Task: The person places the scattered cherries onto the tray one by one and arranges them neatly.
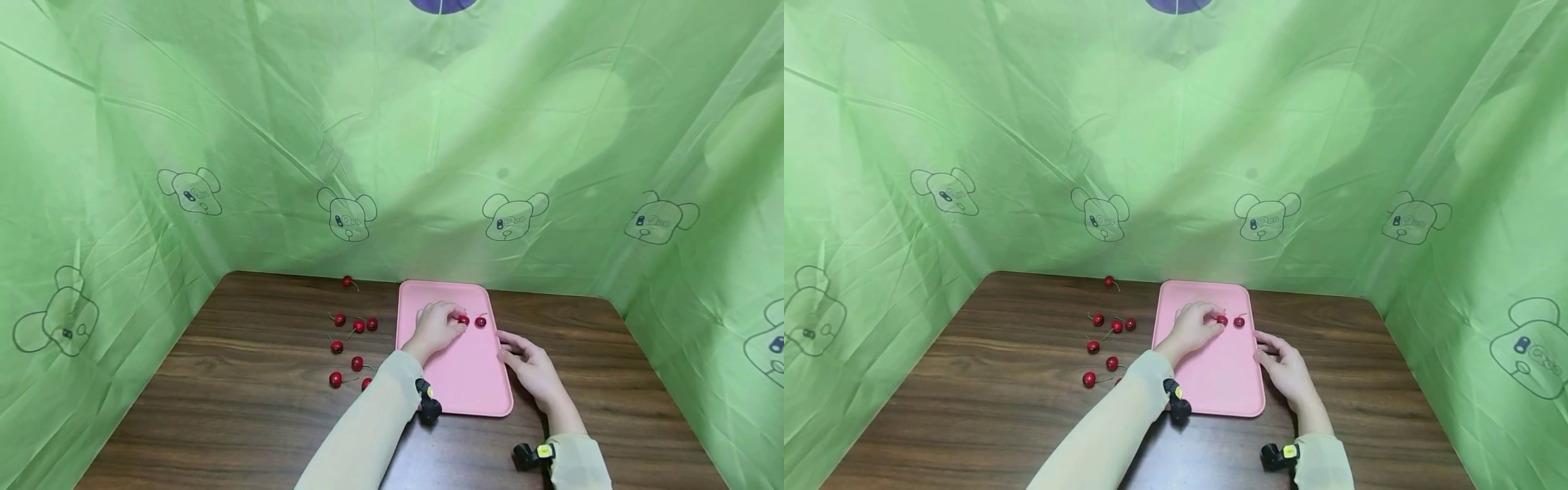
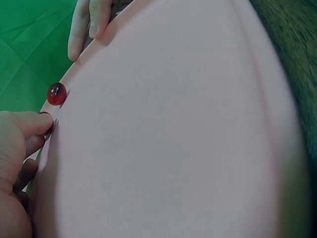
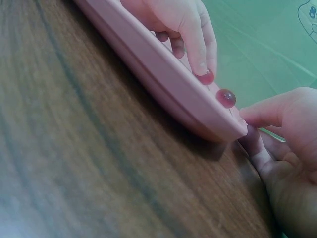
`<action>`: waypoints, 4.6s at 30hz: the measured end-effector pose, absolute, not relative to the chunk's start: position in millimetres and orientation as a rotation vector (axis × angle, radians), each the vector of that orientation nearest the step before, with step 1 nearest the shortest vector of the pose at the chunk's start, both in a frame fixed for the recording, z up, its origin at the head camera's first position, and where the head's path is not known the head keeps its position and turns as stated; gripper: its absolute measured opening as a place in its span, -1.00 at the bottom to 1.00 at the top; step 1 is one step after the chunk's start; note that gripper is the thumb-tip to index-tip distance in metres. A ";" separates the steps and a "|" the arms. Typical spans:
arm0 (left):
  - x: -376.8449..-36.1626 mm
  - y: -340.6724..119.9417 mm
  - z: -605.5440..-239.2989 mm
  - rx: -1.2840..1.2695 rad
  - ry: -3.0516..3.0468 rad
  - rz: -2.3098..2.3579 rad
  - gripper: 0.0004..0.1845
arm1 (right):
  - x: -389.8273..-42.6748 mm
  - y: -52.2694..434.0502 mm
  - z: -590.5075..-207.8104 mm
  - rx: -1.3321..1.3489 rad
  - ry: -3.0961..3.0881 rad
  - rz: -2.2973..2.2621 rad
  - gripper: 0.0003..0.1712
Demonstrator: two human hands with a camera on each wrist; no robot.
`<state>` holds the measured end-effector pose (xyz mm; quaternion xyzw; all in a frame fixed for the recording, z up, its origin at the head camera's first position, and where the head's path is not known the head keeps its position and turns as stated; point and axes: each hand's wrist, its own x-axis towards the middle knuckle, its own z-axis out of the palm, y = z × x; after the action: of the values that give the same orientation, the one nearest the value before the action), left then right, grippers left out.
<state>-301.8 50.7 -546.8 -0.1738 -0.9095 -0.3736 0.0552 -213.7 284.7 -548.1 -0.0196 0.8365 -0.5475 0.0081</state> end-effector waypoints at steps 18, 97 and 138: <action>-298.5 43.8 -538.2 -0.598 -2.789 -1.158 -0.60 | -213.3 285.5 -548.7 -0.053 2.597 -1.720 -0.48; -259.3 -211.5 -535.8 -0.178 -2.677 -1.303 -0.61 | -212.4 285.5 -548.0 -0.006 2.627 -1.668 -0.48; -263.9 -208.6 -551.3 -0.176 -2.677 -1.272 -0.68 | -213.3 286.9 -549.7 -0.028 2.630 -1.676 -0.49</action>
<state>-263.9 -208.6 -551.3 -0.0591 -0.8983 -0.4269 0.0860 -213.3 286.9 -549.7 -0.0090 0.8432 -0.5374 0.0114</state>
